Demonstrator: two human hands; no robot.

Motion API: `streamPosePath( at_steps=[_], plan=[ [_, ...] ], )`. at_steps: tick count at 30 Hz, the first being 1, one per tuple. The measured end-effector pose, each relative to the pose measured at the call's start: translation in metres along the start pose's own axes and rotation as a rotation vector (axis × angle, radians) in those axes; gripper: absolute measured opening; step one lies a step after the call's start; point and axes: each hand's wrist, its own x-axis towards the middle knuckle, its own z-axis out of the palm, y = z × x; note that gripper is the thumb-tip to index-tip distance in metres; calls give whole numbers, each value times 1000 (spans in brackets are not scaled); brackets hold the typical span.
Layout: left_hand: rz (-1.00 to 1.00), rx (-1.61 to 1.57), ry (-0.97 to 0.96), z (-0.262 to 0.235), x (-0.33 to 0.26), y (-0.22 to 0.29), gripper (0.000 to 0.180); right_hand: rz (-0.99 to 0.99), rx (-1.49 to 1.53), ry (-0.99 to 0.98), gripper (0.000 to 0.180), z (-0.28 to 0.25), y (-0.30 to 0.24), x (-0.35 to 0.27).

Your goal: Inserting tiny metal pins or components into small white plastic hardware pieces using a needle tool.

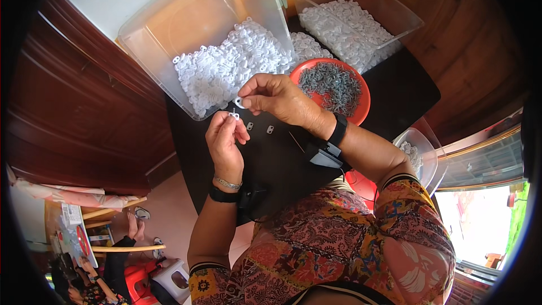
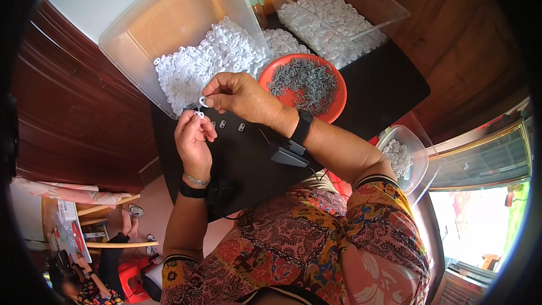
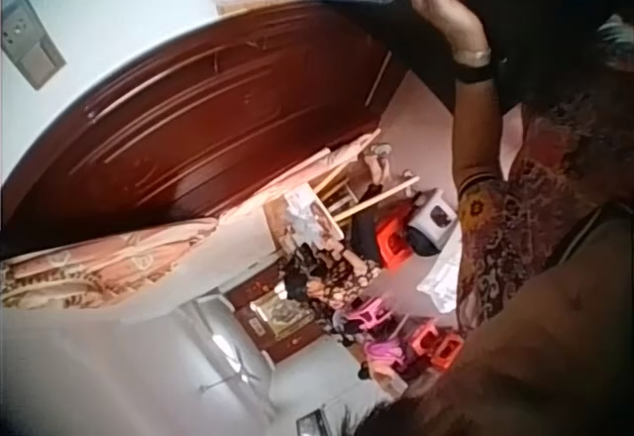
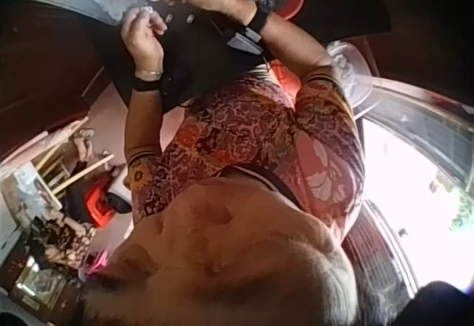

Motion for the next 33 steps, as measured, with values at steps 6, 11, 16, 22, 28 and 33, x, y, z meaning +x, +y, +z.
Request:
streamPosePath(
  at_steps=[6, 11, 16, 22, 28, 33],
  plan=[
    [-64, 120, 3, 0, 1, -2, 17, -8, -36, -8, 13, -1, -1, 0],
    [-68, 120, 3, -1, 1, -2, 18, 10, -75, -18, 14, 0, -3, 0],
    [-64, 132, -2, -1, 1, -2, 18, 2, -107, 7, 14, -1, -3, -1],
    [-61, 163, 2, -1, 1, -2, 19, 25, -155, 11, 14, 0, -7, -1],
    [-59, 185, 0, 0, 0, -2, 19, 25, -180, 3, 14, 2, -6, -3],
    [-48, 156, 25, 3, -1, -2, 19, -17, -228, -1, 14, 4, -5, -4]
  ],
)
